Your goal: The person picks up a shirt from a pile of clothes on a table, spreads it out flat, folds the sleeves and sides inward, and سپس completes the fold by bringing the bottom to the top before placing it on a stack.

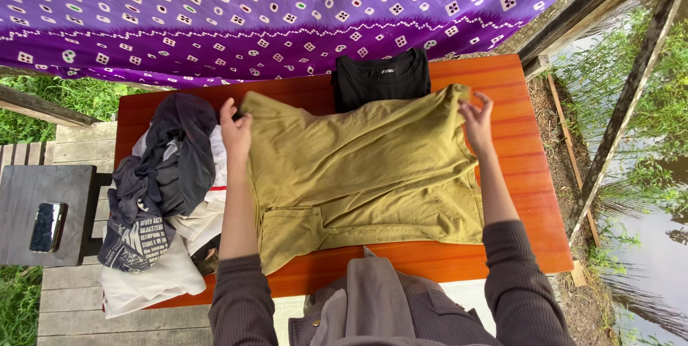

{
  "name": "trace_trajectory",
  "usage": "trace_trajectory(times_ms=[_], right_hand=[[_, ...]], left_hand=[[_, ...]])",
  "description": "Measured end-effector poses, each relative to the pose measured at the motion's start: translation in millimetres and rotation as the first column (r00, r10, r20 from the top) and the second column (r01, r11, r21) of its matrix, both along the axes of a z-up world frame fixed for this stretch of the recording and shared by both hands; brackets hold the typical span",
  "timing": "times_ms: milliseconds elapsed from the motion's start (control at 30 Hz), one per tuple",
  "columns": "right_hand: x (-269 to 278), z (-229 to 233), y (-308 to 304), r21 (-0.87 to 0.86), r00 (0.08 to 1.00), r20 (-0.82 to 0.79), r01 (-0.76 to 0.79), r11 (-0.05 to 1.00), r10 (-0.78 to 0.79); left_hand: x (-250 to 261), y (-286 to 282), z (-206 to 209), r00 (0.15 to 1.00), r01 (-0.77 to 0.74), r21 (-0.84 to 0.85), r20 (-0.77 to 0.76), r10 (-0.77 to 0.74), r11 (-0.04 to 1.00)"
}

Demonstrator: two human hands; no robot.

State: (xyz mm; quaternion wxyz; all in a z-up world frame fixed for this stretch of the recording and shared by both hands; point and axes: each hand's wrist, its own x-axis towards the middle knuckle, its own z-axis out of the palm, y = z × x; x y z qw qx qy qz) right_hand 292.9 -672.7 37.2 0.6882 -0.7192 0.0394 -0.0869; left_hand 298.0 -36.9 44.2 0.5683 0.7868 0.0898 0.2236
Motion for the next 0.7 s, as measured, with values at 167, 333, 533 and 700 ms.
trace_trajectory(times_ms=[167,333,533,700], right_hand=[[-82.7,-2.8,34.0,-0.258,0.892,-0.299,-0.419,0.871,0.341],[-184.6,-1.0,47.3,-0.242,0.363,-0.916,-0.842,0.483,0.174],[-261.7,-13.1,30.1,-0.580,0.691,-0.701,-0.696,0.423,0.175],[-279.2,-7.4,19.0,-0.785,0.889,-0.454,-0.432,0.444,0.062]], left_hand=[[-77.5,-39.6,-35.7,0.843,0.420,0.026,-0.382,-0.379,0.907],[-175.4,-46.0,-68.5,0.584,0.659,-0.028,-0.610,-0.535,0.751],[-243.6,-41.8,-62.9,0.818,0.413,0.350,-0.548,-0.174,0.841],[-265.6,-52.3,-55.1,0.761,0.283,0.559,-0.625,0.171,0.779]])
